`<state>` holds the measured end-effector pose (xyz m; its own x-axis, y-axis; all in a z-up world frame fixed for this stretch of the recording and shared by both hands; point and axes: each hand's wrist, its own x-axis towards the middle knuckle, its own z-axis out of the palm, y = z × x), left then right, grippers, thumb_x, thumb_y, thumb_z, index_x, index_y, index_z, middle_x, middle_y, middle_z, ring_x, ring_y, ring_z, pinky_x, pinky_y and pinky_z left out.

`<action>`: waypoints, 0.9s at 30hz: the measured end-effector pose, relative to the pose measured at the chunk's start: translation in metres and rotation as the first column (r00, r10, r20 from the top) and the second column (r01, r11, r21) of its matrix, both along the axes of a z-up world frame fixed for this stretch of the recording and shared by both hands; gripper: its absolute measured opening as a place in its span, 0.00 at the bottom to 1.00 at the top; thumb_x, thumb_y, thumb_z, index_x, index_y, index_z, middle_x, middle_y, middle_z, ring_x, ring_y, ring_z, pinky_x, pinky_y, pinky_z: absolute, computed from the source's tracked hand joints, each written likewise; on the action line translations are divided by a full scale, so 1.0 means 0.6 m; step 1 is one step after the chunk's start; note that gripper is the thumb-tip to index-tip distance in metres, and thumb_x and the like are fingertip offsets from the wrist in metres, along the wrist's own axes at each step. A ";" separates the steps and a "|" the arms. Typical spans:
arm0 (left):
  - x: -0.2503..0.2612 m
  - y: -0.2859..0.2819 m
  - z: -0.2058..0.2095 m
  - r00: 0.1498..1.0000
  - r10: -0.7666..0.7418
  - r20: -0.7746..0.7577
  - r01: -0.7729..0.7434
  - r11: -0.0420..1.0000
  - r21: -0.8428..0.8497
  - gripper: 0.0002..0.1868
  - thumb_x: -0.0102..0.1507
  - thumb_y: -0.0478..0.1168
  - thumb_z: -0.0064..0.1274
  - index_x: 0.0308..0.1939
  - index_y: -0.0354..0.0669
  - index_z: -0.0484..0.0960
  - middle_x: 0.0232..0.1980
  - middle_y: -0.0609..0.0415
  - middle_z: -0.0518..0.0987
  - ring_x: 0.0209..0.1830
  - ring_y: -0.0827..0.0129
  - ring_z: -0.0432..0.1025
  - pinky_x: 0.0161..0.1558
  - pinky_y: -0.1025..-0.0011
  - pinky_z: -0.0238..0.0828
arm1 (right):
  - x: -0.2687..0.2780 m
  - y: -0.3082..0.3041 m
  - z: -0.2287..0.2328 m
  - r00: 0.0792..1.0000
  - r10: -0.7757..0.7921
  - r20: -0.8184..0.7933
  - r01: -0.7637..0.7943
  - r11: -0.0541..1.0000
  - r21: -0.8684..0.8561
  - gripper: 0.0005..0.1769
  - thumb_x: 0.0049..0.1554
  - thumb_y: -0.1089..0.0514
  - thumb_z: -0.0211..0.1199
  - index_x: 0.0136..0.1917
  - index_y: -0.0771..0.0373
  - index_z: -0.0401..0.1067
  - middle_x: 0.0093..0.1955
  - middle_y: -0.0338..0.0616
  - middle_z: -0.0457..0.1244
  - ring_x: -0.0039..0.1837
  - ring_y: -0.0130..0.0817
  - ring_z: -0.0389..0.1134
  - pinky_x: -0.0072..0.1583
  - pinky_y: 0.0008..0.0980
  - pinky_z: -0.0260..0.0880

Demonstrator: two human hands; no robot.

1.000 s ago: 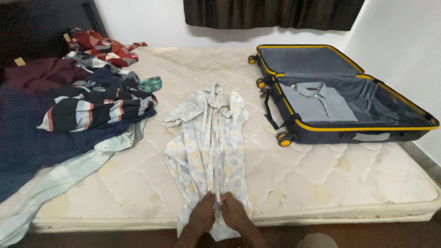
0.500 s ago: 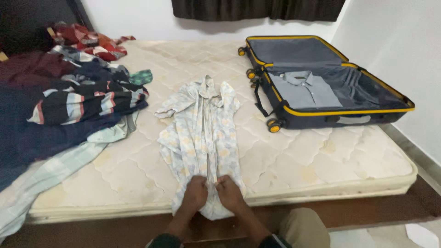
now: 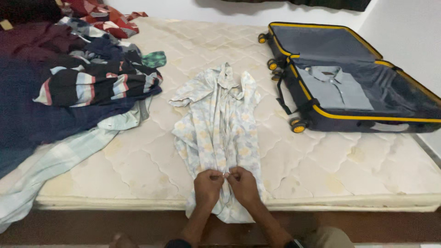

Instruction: The person lays a patterned shirt on the bed, buttons it up, smooths it out, and folds it neatly. The folded shirt is placed on the bed next to an open suitcase.

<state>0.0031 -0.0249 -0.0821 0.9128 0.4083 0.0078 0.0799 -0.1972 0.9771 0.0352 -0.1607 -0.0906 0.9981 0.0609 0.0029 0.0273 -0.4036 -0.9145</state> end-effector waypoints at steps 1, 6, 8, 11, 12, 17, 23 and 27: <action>0.001 0.005 -0.001 1.000 0.002 -0.005 -0.002 1.000 -0.021 0.07 0.54 0.35 0.64 0.34 0.36 0.89 0.30 0.48 0.87 0.30 0.67 0.81 0.36 0.70 0.76 | 0.004 0.004 -0.003 1.000 0.008 -0.009 -0.008 1.000 0.009 0.13 0.56 0.54 0.68 0.48 0.67 0.78 0.39 0.44 0.73 0.40 0.27 0.71 0.46 0.30 0.71; 0.008 0.004 -0.027 1.000 0.027 -0.009 -0.027 0.999 -0.028 0.07 0.54 0.36 0.65 0.34 0.35 0.87 0.32 0.50 0.87 0.31 0.70 0.80 0.38 0.71 0.76 | 0.015 -0.001 -0.033 0.997 0.034 -0.075 -0.023 0.990 0.141 0.11 0.56 0.58 0.69 0.47 0.69 0.78 0.38 0.42 0.72 0.40 0.24 0.68 0.44 0.28 0.70; 0.004 0.003 -0.035 0.999 0.029 0.021 -0.028 0.998 -0.049 0.07 0.54 0.35 0.64 0.34 0.35 0.86 0.32 0.50 0.87 0.32 0.70 0.80 0.39 0.71 0.76 | 0.013 -0.001 -0.039 0.990 0.059 -0.126 -0.032 0.978 0.206 0.10 0.56 0.59 0.69 0.46 0.70 0.78 0.38 0.41 0.71 0.40 0.24 0.68 0.44 0.28 0.70; 0.009 0.009 -0.027 0.999 0.042 0.016 -0.041 0.999 -0.011 0.07 0.54 0.34 0.63 0.34 0.35 0.86 0.32 0.49 0.87 0.33 0.69 0.81 0.39 0.71 0.76 | 0.017 0.000 -0.029 0.986 0.097 -0.135 -0.064 0.970 0.234 0.11 0.56 0.58 0.68 0.45 0.70 0.78 0.37 0.40 0.70 0.39 0.23 0.66 0.42 0.28 0.68; 0.009 0.007 -0.024 0.998 0.055 0.020 -0.054 0.998 -0.014 0.07 0.54 0.34 0.63 0.35 0.35 0.86 0.32 0.50 0.87 0.33 0.69 0.81 0.39 0.72 0.76 | 0.015 -0.007 -0.024 0.985 0.096 -0.141 -0.068 0.979 0.192 0.11 0.57 0.58 0.67 0.45 0.70 0.78 0.36 0.40 0.69 0.38 0.23 0.66 0.42 0.27 0.68; 0.002 0.002 -0.002 0.997 0.069 0.045 -0.068 0.997 -0.025 0.08 0.53 0.34 0.62 0.35 0.35 0.86 0.33 0.52 0.87 0.33 0.70 0.80 0.40 0.72 0.76 | 0.003 -0.024 0.002 0.967 0.145 -0.209 -0.102 0.973 0.206 0.12 0.59 0.56 0.64 0.43 0.68 0.78 0.33 0.38 0.65 0.35 0.24 0.62 0.39 0.29 0.64; 0.005 0.006 -0.012 0.999 0.049 0.019 -0.049 0.999 -0.018 0.08 0.55 0.33 0.62 0.37 0.35 0.84 0.34 0.51 0.86 0.35 0.69 0.79 0.42 0.71 0.76 | 0.000 -0.034 0.032 0.928 0.188 -0.320 -0.101 0.957 0.271 0.12 0.59 0.55 0.66 0.42 0.67 0.77 0.32 0.35 0.63 0.34 0.24 0.60 0.39 0.27 0.64; 0.030 0.004 -0.049 0.995 0.002 0.096 0.000 1.000 -0.024 0.11 0.56 0.30 0.56 0.43 0.38 0.84 0.37 0.51 0.86 0.38 0.69 0.80 0.45 0.72 0.76 | 0.008 -0.041 0.035 0.929 0.198 -0.313 -0.118 0.959 0.256 0.10 0.58 0.55 0.66 0.42 0.66 0.77 0.33 0.34 0.65 0.35 0.23 0.62 0.40 0.27 0.65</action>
